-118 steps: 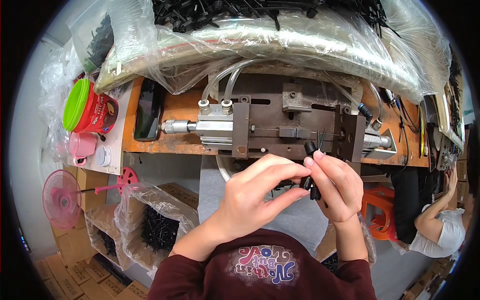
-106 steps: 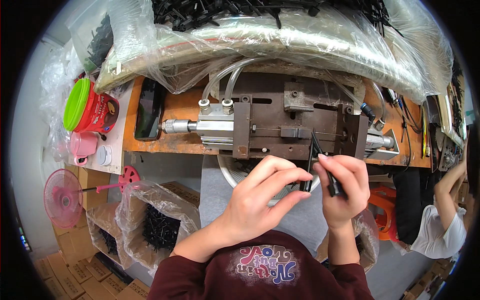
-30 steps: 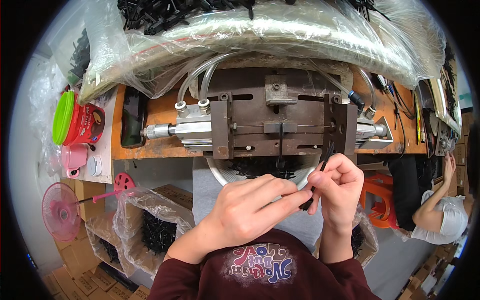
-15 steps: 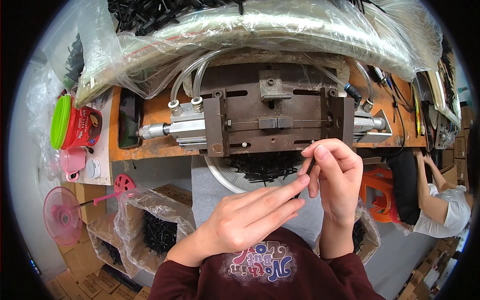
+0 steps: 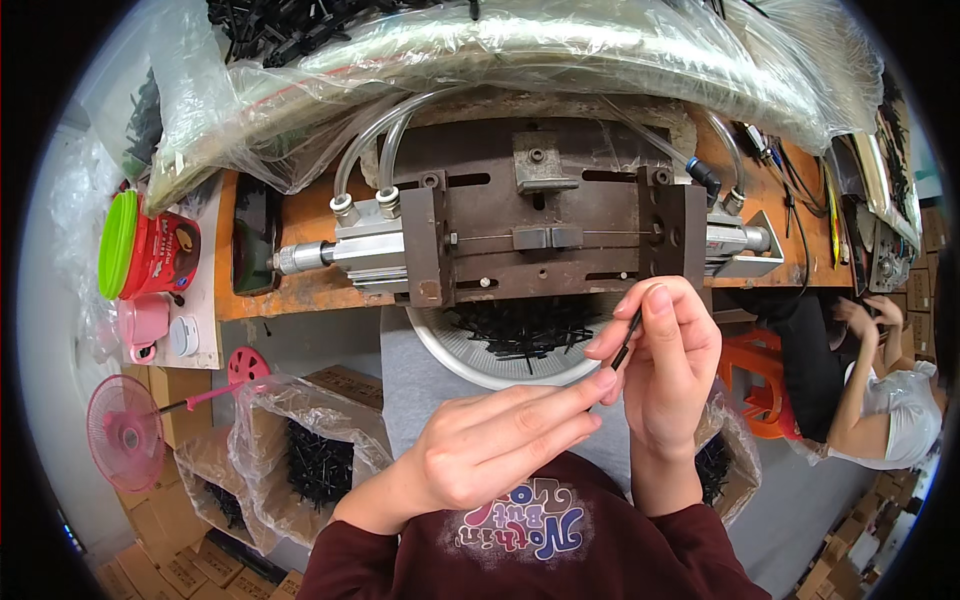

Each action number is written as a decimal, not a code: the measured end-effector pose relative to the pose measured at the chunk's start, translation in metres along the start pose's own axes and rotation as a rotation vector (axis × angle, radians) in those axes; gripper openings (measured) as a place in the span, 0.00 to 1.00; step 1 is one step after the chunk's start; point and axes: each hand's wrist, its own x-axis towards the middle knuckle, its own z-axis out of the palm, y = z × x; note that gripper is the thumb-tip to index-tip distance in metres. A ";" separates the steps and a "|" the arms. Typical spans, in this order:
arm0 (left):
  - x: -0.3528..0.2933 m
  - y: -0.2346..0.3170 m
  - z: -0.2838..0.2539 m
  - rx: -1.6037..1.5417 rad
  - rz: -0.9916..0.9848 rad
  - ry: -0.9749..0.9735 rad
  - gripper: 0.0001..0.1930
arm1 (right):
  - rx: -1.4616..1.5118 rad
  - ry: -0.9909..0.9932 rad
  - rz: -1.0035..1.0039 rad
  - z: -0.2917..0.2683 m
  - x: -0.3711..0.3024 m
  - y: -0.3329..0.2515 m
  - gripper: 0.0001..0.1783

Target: Assembling small black plastic components and using a pneumatic press machine to join them.

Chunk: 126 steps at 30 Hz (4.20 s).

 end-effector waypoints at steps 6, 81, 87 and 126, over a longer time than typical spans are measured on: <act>0.001 0.000 -0.001 0.006 -0.002 -0.004 0.15 | 0.013 0.013 -0.008 0.000 -0.002 0.001 0.16; 0.023 -0.030 0.018 0.605 -0.173 0.039 0.15 | -0.306 0.065 -0.057 -0.012 -0.012 0.014 0.05; 0.028 -0.030 0.014 0.632 -0.177 0.012 0.13 | -0.742 0.046 -0.401 -0.007 -0.002 0.000 0.04; 0.215 -0.114 -0.067 0.825 -0.030 0.078 0.07 | -1.075 -0.275 -0.646 0.000 0.050 -0.070 0.15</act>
